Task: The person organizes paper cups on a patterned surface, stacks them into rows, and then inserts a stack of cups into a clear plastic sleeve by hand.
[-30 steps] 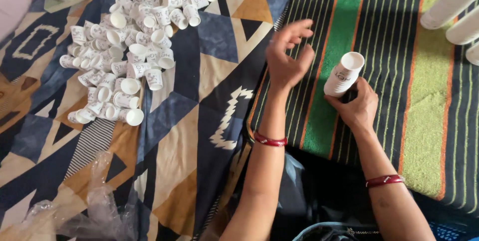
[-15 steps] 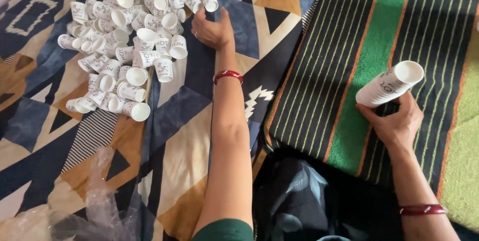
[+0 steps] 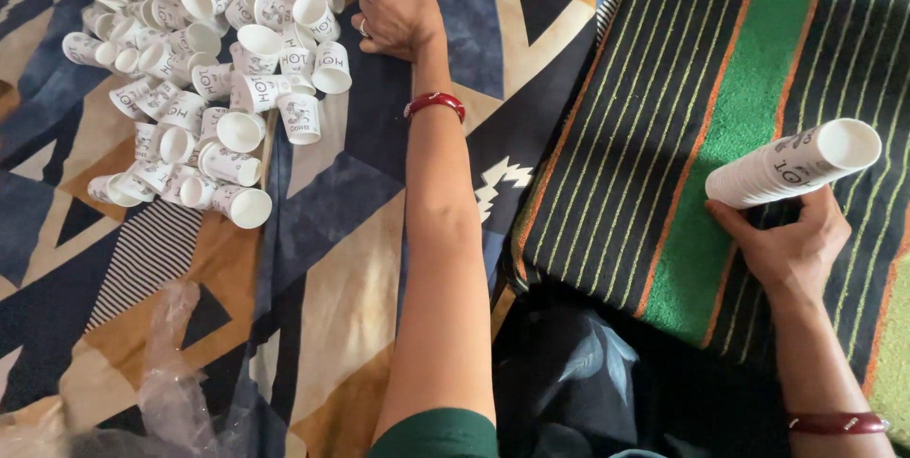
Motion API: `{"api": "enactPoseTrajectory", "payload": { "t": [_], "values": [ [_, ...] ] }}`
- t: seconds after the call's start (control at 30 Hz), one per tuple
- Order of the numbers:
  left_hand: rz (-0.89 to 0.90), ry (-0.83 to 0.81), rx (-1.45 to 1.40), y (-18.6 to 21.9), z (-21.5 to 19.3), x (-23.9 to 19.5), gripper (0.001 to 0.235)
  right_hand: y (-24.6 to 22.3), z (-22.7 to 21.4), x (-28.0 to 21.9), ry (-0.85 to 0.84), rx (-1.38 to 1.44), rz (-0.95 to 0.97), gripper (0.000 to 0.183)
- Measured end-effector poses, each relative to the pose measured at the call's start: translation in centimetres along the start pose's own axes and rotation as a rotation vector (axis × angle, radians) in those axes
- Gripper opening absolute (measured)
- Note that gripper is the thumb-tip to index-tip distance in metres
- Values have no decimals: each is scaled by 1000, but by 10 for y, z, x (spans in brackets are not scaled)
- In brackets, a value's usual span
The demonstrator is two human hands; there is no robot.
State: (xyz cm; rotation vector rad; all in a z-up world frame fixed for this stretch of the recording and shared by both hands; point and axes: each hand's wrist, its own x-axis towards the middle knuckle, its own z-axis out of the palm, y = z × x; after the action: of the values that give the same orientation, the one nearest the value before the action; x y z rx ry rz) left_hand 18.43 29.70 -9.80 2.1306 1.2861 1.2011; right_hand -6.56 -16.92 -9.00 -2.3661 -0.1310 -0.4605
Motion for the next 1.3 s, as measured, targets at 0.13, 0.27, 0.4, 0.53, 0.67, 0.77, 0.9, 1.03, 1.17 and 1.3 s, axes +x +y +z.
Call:
{"api": "enactPoseTrajectory", "payload": {
  "t": [0.13, 0.27, 0.4, 0.53, 0.67, 0.77, 0.9, 1.03, 1.17, 1.3],
  "values": [
    [-4, -12, -28, -5, -3, -4, 46, 1, 0, 1, 0, 17, 3, 59],
    [-10, -32, -73, -6, -16, -12, 45, 3, 1, 4, 4, 26, 3, 59],
    [-23, -110, -90, -9, -37, -24, 43, 15, 7, 3, 33, 36, -2, 60],
    [-2, -98, -124, -10, -63, -41, 42, 15, 10, 5, 53, 70, 3, 60],
    [-22, -120, -164, -15, -88, -61, 44, 14, 11, 7, 48, 106, 49, 59],
    [-25, -124, -186, -20, -99, -80, 46, 11, 11, 9, 54, 131, 50, 58],
    [-17, -127, -338, -17, -117, -113, 47, 8, 11, 11, 64, 181, 26, 55],
    [-35, -258, -752, -7, -129, -162, 45, 3, 6, 8, 84, 176, 45, 54],
    [-112, -525, -1153, 35, -175, -200, 44, -1, 4, 12, 90, 171, 28, 56],
    [-117, -808, -1286, 80, -232, -221, 44, -3, 4, 13, 82, 167, 19, 56]
  ]
}}
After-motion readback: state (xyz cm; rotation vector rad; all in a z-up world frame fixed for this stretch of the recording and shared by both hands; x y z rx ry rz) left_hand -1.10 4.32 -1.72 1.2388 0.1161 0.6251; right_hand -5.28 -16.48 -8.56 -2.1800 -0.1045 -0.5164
